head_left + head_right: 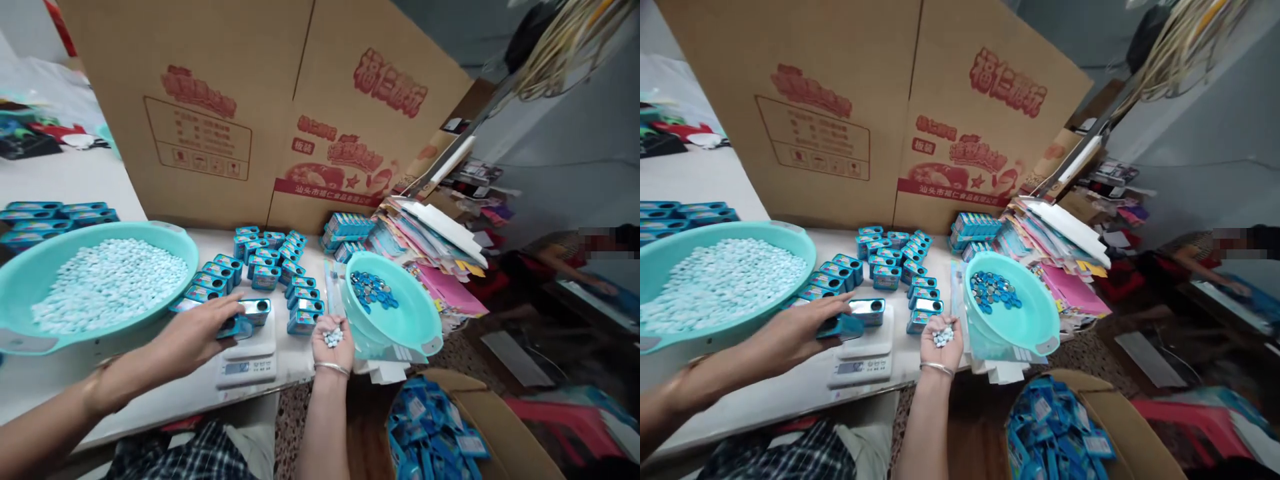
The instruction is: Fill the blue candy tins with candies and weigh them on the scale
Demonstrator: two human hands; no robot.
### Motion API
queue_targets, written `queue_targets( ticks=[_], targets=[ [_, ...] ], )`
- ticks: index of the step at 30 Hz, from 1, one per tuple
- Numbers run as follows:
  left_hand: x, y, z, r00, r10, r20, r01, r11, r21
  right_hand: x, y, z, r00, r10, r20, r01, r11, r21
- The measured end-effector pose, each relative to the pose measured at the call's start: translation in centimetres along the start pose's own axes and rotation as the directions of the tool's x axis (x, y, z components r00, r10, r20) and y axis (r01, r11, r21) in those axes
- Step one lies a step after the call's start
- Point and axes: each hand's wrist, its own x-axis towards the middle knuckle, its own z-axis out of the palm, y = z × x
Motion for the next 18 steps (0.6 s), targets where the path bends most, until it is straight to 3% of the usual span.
queue_targets(
  ticks=[4,6,8,13,15,18],
  targets=[
    [-6.6,-1.9,-3.4,0.985,-0.171,0.024,0.168,0.981,0.093,1.0,1.4,0.5,0.998,0.057,-0.005,-0.056,0.996,0.066],
    [-9.3,-4.1,-3.0,0.973,-0.232,-0.003,0.229,0.959,0.164,1.4,2.3,0.7,0.995,0.099,0.005,-0.099,0.990,0.105],
    [-11.4,-6.7,-1.4,0.965,-0.258,-0.036,0.260,0.943,0.208,1.7,3.3,0.9,0.991,0.134,0.000,-0.133,0.981,0.141],
    [-13.6,-11.1,2.4,0.963,-0.233,-0.138,0.263,0.929,0.262,2.0,4.2,1.4,0.991,0.135,0.012,-0.136,0.987,0.087],
    [-13.8,-11.2,2.5,0.959,-0.245,-0.144,0.276,0.923,0.269,2.1,4.2,1.5,0.993,0.116,0.008,-0.116,0.993,0.036],
    [-13.5,-9.6,1.5,0.949,-0.282,-0.139,0.309,0.919,0.244,2.3,4.3,1.6,0.995,0.099,-0.010,-0.099,0.995,-0.009]
  ],
)
